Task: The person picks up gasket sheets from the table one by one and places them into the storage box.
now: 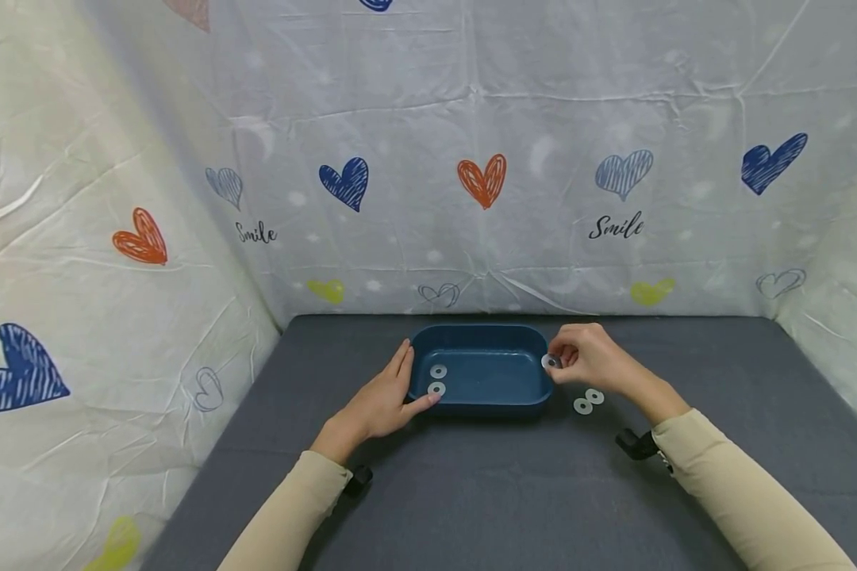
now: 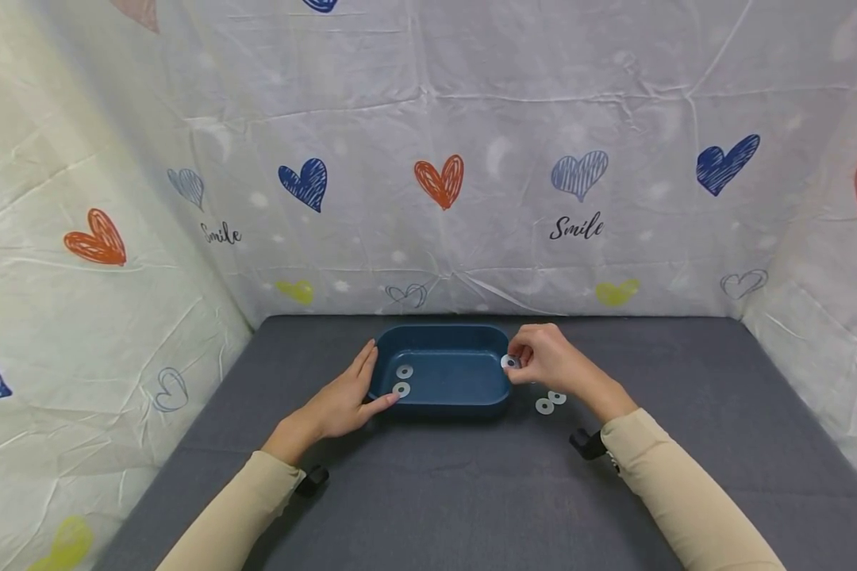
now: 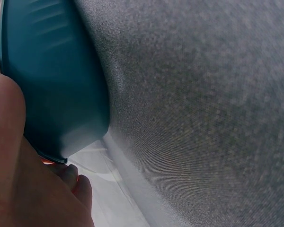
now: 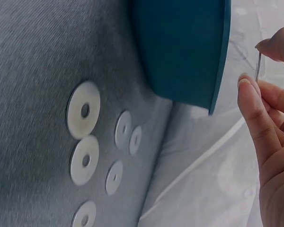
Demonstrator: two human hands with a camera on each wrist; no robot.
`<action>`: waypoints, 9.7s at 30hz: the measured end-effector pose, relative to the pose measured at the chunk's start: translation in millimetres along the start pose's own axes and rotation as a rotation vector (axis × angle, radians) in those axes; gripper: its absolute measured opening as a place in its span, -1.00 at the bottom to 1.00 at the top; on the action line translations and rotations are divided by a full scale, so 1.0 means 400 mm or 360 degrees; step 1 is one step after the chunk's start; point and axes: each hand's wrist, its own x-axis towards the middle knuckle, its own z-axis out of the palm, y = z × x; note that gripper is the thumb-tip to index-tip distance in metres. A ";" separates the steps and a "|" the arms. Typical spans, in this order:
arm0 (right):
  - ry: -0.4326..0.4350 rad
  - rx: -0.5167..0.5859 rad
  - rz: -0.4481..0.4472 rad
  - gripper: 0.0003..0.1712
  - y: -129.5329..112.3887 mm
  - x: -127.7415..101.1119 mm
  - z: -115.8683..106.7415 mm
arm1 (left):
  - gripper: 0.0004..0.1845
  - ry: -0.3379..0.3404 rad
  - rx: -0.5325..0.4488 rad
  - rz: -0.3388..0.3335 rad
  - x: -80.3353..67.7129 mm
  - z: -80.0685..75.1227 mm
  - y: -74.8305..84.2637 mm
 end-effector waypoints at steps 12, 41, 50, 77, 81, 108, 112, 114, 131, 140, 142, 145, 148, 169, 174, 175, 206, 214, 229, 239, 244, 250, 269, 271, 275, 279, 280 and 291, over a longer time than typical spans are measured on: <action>-0.0074 0.0087 0.0009 -0.90 -0.018 0.038 0.041 | 0.15 -0.0005 0.0006 -0.0005 -0.002 -0.001 0.004; -0.0129 0.0027 0.0081 -0.83 -0.064 0.198 0.178 | 0.11 -0.0021 -0.0001 -0.0021 -0.004 -0.007 0.010; -0.0215 -0.0025 0.0234 -0.77 -0.066 0.243 0.230 | 0.13 -0.0032 0.0011 -0.0034 -0.006 -0.003 0.008; -0.0229 -0.0192 0.0361 -0.77 -0.055 0.269 0.328 | 0.13 0.0002 -0.0012 -0.0008 -0.008 -0.005 0.007; -0.0248 -0.0209 0.0331 -0.86 -0.055 0.270 0.335 | 0.13 -0.0011 -0.0008 -0.0022 -0.010 -0.002 0.005; -0.0448 -0.0130 0.0294 -0.42 -0.114 0.175 0.161 | 0.14 -0.0019 -0.0015 -0.0008 -0.002 -0.011 0.007; -0.0419 -0.0095 0.0212 -0.46 -0.115 0.143 0.129 | 0.13 -0.0027 -0.0014 -0.0016 -0.003 -0.008 0.009; -0.0402 -0.0093 0.0183 -0.48 -0.115 0.129 0.115 | 0.13 -0.0024 -0.0019 -0.0011 -0.004 -0.007 0.008; -0.0219 0.0013 0.0123 -0.63 -0.081 -0.003 0.016 | 0.15 -0.0040 -0.0006 -0.0014 -0.003 -0.003 0.004; -0.0142 0.0027 0.0179 -0.67 -0.029 -0.069 -0.035 | 0.15 -0.0025 -0.0023 0.0001 -0.003 -0.006 0.008; -0.0128 0.0002 0.0195 -0.69 -0.020 -0.083 -0.047 | 0.15 -0.0024 -0.0022 0.0003 -0.002 -0.005 0.008; -0.0115 -0.0033 0.0220 -0.70 -0.007 -0.104 -0.061 | 0.15 -0.0028 -0.0023 0.0002 -0.002 -0.005 0.007; -0.0105 -0.0060 0.0256 -0.69 0.008 -0.125 -0.070 | 0.15 -0.0038 -0.0023 -0.0007 -0.002 -0.005 0.007; -0.0152 -0.0215 0.0461 -0.58 0.099 -0.196 -0.075 | 0.14 -0.0011 -0.0024 0.0007 -0.001 0.001 0.005; -0.0143 -0.0245 0.0479 -0.59 0.115 -0.201 -0.066 | 0.15 -0.0009 -0.0030 0.0001 0.002 0.007 0.000; -0.0138 -0.0248 0.0486 -0.59 0.117 -0.202 -0.064 | 0.15 -0.0004 -0.0035 0.0006 0.002 0.007 0.000; -0.0232 -0.0315 0.0633 -0.83 0.143 -0.159 -0.052 | 0.13 0.0004 -0.0035 0.0015 -0.004 0.005 -0.001; -0.0220 -0.0342 0.0636 -0.84 0.135 -0.156 -0.051 | 0.15 0.0000 -0.0021 -0.0002 -0.004 0.004 -0.002; -0.0099 -0.0229 0.0598 -0.87 0.113 -0.164 -0.065 | 0.13 -0.0017 -0.0032 0.0007 -0.006 -0.003 0.005; 0.0134 -0.0138 0.0492 -0.83 0.080 -0.162 -0.058 | 0.13 0.0007 -0.0040 0.0020 -0.006 -0.004 0.005; 0.0227 -0.0140 0.0431 -0.82 0.069 -0.153 -0.046 | 0.13 0.0002 -0.0038 0.0015 -0.007 -0.004 0.005; 0.0303 -0.0094 0.0364 -0.81 0.055 -0.136 -0.040 | 0.13 0.0005 -0.0046 0.0020 -0.006 -0.005 0.006; 0.0214 0.0078 0.0325 -0.80 0.000 -0.077 -0.012 | 0.12 -0.0006 -0.0058 0.0026 -0.006 -0.004 0.001; 0.0204 0.0094 0.0311 -0.80 -0.007 -0.068 -0.004 | 0.13 0.0000 -0.0063 0.0030 -0.006 -0.004 0.001; 0.0158 0.0131 0.0285 -0.83 -0.018 -0.054 0.015 | 0.13 0.0004 -0.0057 0.0030 -0.005 -0.004 0.001; 0.0108 0.0178 0.0257 -0.86 -0.029 -0.040 0.038 | 0.13 -0.0001 -0.0042 0.0025 -0.005 -0.004 0.000; 0.0097 0.0188 0.0248 -0.86 -0.032 -0.037 0.044 | 0.13 -0.0003 -0.0041 0.0024 -0.005 -0.005 0.001; 0.0044 0.0201 0.0197 -0.85 -0.060 0.010 0.072 | 0.11 0.0002 -0.0043 0.0024 -0.007 -0.006 0.001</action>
